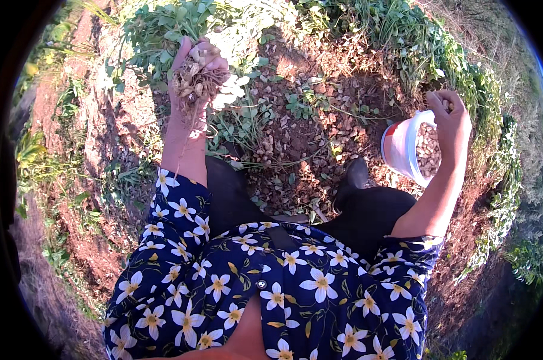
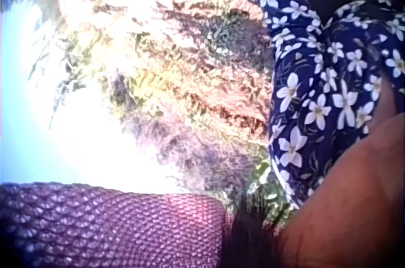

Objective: The person stands in a garden and manually harvests peanuts by pulling plants from the soil. They shake the roots to dislodge dirt and place the harvested peanuts into a white bucket nearby.

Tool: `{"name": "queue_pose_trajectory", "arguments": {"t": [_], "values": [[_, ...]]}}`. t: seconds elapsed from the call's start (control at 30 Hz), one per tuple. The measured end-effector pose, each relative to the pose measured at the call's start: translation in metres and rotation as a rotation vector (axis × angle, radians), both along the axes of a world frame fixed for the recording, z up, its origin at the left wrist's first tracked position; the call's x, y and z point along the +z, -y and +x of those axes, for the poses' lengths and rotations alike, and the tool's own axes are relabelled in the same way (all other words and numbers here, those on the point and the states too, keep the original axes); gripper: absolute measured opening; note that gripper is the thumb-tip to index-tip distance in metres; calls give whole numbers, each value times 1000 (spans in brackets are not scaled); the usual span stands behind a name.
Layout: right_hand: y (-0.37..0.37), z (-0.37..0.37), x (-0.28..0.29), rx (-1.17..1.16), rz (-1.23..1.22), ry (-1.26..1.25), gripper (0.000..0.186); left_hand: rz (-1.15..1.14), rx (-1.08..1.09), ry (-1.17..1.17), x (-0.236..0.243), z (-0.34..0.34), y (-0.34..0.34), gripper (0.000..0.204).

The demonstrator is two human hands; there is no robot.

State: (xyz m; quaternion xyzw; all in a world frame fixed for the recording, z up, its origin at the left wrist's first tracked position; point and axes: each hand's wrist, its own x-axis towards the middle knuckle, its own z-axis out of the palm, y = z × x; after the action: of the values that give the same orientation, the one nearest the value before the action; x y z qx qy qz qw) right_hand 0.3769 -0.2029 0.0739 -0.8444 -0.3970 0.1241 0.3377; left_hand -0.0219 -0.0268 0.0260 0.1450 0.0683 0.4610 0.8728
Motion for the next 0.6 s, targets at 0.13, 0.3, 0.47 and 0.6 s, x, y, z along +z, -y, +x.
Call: {"name": "queue_pose_trajectory", "arguments": {"t": [0.13,0.3,0.47,0.6], "values": [[39,111,-75,-32,-427,558,61,1,-78,239,-3,10,-2,24],[-13,-6,-32,144,22,27,45,-66,-188,359,-4,26,10,25],[-37,-160,-19,845,266,-342,22,-56,-135,159,-10,35,16,27],[-48,-202,-32,835,333,-158,30,-4,-77,-32,-6,44,21,25]]}}
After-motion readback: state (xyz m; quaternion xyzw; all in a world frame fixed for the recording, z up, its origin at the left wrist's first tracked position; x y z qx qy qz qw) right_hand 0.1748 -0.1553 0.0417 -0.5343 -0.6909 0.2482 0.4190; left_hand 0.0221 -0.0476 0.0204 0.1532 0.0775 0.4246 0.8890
